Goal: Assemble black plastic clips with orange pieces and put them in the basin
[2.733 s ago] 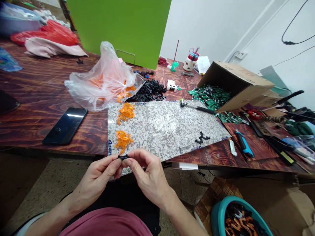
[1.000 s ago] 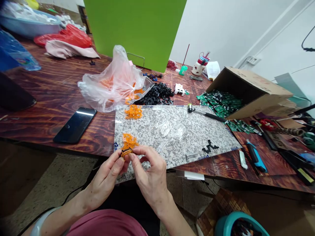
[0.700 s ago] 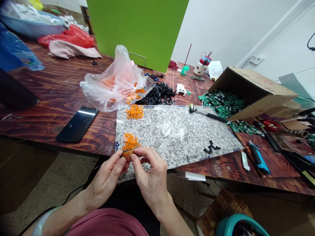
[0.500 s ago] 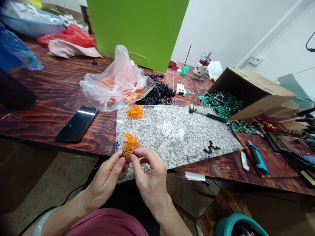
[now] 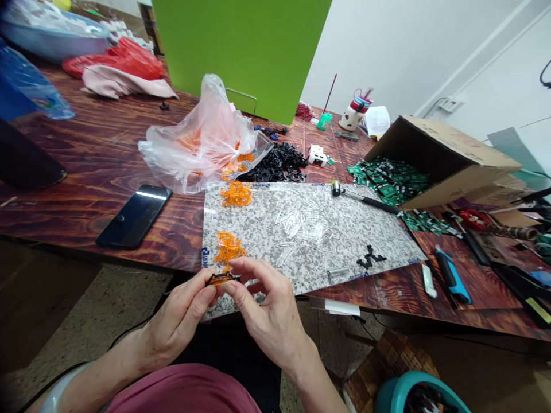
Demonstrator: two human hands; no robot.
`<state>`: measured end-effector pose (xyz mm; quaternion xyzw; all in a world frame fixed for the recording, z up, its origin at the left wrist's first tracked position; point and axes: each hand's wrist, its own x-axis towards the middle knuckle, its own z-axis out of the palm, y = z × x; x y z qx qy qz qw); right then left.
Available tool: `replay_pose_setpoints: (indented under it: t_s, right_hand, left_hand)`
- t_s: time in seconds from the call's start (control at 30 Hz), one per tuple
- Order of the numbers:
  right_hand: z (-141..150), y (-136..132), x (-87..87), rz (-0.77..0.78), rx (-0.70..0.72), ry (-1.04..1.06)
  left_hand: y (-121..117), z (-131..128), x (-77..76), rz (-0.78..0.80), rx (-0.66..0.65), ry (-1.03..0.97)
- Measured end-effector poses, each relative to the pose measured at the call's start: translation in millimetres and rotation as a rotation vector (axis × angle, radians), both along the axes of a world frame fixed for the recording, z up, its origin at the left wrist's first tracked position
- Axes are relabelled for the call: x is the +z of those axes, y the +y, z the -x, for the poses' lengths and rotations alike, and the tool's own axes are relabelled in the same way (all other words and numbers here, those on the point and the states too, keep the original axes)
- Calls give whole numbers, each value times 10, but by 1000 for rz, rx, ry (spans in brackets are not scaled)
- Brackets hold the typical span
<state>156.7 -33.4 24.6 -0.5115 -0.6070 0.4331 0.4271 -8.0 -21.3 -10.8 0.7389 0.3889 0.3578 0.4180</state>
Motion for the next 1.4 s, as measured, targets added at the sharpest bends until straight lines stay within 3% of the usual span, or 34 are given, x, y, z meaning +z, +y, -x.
replay_pose_setpoints:
  t_s: [0.33, 0.63, 0.97, 1.13, 1.27, 1.4]
  right_hand:
    - [-3, -48, 21, 14, 40, 43]
    - [6, -116, 34, -44, 50, -45]
    - [-56, -60, -12, -225, 88, -134]
    - [-124, -63, -21, -243, 86, -149]
    - [-341, -158, -95, -205, -91, -160]
    - [-1150, -578, -460, -73, -607, -271]
  left_hand:
    - [19, 50, -25, -144, -107, 3]
    - [44, 61, -27, -254, -158, -27]
    - [63, 68, 0, -191, -179, 33]
    - [105, 4, 1, -138, -221, 23]
    - [117, -106, 5, -46, -198, 40]
    - [136, -170, -47, 14, -136, 25]
